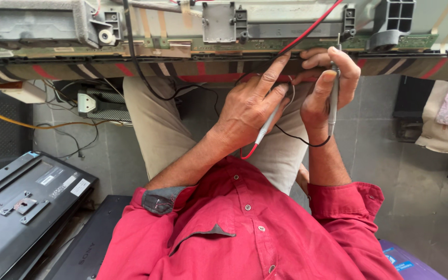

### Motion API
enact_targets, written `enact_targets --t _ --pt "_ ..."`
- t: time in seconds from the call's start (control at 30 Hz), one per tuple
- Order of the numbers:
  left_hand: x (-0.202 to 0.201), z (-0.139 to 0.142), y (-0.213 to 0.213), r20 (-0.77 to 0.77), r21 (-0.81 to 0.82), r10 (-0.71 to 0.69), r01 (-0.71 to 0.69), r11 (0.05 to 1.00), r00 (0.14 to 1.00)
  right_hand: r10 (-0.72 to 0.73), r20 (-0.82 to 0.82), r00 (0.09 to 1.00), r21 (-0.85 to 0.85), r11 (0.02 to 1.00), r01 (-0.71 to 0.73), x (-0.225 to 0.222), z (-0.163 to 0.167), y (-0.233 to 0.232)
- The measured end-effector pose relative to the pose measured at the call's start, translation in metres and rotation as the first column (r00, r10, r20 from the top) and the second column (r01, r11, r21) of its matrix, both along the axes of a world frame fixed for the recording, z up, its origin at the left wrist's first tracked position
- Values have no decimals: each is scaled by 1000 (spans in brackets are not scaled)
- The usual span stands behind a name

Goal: The person uses a multimeter to test points on the circuit board of a disassembled TV panel resting on their lap. They move the probes along the board, checking multiple connection points and components.

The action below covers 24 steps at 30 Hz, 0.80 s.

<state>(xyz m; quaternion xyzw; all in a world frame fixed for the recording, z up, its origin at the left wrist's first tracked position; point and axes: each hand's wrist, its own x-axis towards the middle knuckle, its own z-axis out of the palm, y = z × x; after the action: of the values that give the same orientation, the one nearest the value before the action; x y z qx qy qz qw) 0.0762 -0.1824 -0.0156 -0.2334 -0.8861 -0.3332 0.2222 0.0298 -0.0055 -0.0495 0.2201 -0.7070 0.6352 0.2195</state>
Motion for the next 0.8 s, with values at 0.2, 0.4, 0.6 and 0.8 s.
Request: enact_targets --t 0.2,0.4,0.6,0.8 --pt "3 2 -6 17 -36 -12 13 999 1000 -46 -53 998 46 998 49 -9 3 9" --pt "10 5 -17 -4 96 -93 93 991 996 -129 -59 990 28 991 130 -13 3 16" --pt "26 4 -41 -20 241 -105 107 965 994 -145 -78 986 38 988 149 -4 6 -4" --pt "38 -3 -79 40 391 39 -52 919 998 -44 -136 990 -52 998 37 19 18 -35"
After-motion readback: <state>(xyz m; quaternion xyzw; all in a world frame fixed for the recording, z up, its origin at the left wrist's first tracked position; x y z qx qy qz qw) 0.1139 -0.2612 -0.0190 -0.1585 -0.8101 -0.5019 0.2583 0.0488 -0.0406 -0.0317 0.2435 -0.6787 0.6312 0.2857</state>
